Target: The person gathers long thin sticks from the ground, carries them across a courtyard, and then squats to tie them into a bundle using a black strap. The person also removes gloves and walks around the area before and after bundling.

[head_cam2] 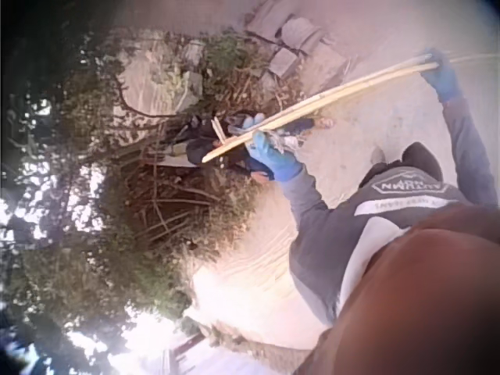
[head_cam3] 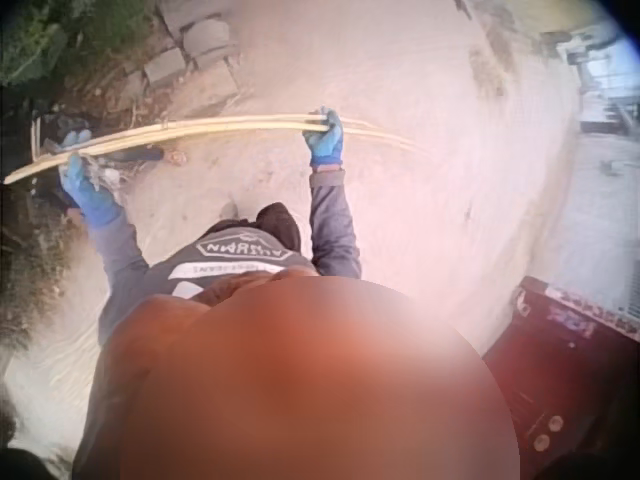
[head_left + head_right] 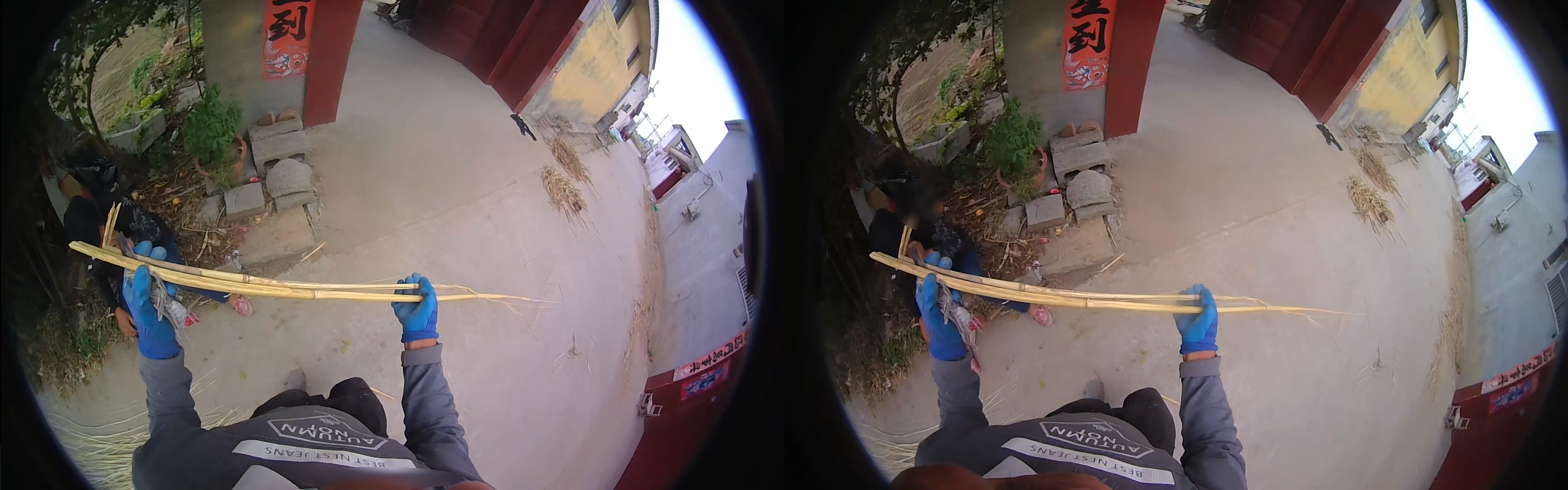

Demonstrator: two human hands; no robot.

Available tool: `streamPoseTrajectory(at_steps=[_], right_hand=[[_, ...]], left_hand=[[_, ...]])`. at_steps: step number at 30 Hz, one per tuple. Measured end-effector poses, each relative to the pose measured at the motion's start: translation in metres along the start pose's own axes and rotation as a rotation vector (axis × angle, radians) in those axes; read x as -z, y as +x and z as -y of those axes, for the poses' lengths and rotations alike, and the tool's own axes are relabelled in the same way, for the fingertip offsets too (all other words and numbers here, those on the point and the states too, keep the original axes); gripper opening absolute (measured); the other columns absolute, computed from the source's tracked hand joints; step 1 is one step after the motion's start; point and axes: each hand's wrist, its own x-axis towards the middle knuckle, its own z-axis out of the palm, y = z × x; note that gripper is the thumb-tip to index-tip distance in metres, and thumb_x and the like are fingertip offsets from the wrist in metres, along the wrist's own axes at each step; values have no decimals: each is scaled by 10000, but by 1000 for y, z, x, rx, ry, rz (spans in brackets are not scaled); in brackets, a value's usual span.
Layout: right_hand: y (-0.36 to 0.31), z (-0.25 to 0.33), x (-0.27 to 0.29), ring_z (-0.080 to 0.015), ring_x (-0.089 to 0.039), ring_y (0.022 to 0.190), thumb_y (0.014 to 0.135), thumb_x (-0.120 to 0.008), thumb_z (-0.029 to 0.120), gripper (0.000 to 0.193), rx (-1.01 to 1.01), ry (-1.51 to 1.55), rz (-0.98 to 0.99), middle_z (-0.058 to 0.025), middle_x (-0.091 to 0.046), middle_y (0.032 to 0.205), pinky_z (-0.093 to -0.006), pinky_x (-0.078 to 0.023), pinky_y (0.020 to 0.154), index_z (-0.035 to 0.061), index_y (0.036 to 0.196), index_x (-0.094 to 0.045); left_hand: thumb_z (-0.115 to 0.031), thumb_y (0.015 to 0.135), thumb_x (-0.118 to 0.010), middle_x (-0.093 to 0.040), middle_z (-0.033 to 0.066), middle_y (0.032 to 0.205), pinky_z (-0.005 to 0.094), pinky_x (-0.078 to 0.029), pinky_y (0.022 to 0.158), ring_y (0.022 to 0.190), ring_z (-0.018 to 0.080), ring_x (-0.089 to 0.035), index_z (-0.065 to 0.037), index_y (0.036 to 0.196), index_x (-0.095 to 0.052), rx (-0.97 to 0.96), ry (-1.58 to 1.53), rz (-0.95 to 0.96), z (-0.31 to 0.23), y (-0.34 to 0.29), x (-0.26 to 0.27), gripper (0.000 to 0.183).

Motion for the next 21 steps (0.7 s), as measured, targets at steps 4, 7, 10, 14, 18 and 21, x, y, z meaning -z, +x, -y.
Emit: streamPoseTrajectory(at_steps=[4, 7, 10, 14, 18, 21], right_hand=[[58, 74, 55, -184, -601, 799, 900, -630, 133, 79, 258, 69, -105, -44, -634, 864, -362, -518, 846, 64, 936, -613], [81, 145, 96, -180, -581, 777, 904, -605, 118, 57, 323, 82, -118, -30, -613, 856, -352, -510, 826, 67, 927, -597], [108, 225, 129, -178, -588, 779, 910, -598, 123, 74, 414, 47, -166, -31, -614, 880, -349, -511, 823, 65, 955, -591], [121, 329, 168, -174, -623, 861, 934, -580, 157, 128, 562, 21, -194, -49, -646, 953, -394, -514, 917, 70, 1025, -594], [125, 454, 166, -168, -626, 869, 944, -585, 173, 173, 733, -45, -97, -47, -644, 993, -384, -521, 933, 53, 1068, -595], [121, 529, 139, -147, -602, 891, 954, -600, 226, 287, 899, -173, -333, -43, -613, 1042, -386, -518, 963, 36, 1168, -578]], left_hand=[[-304, 1018, -485, -535, 122, 1357, 328, -493, 941, 1113, 167, -579, -36, 1457, -395, 136, -26, -21, 28, 41, -14, 522], [-236, 1050, -422, -452, 124, 1474, 334, -469, 989, 1178, 163, -547, -54, 1488, -361, 76, 13, -52, 61, 66, -10, 478], [-255, 1050, -412, -493, 128, 1420, 331, -472, 991, 1164, 208, -562, -54, 1454, -412, 143, 124, 8, 96, 99, -1, 451], [-330, 1039, -414, -561, 140, 1342, 354, -460, 995, 1158, 271, -564, -54, 1422, -456, 302, 106, 3, 141, 141, -23, 474], [-404, 1018, -452, -498, 111, 1409, 403, -425, 1036, 1221, 282, -518, -59, 1456, -432, 525, -44, -99, 175, 169, -68, 558], [-387, 1021, -467, -540, 82, 1360, 347, -468, 953, 1104, 227, -564, -61, 1468, -423, 448, 131, -27, 234, 181, -103, 555]])
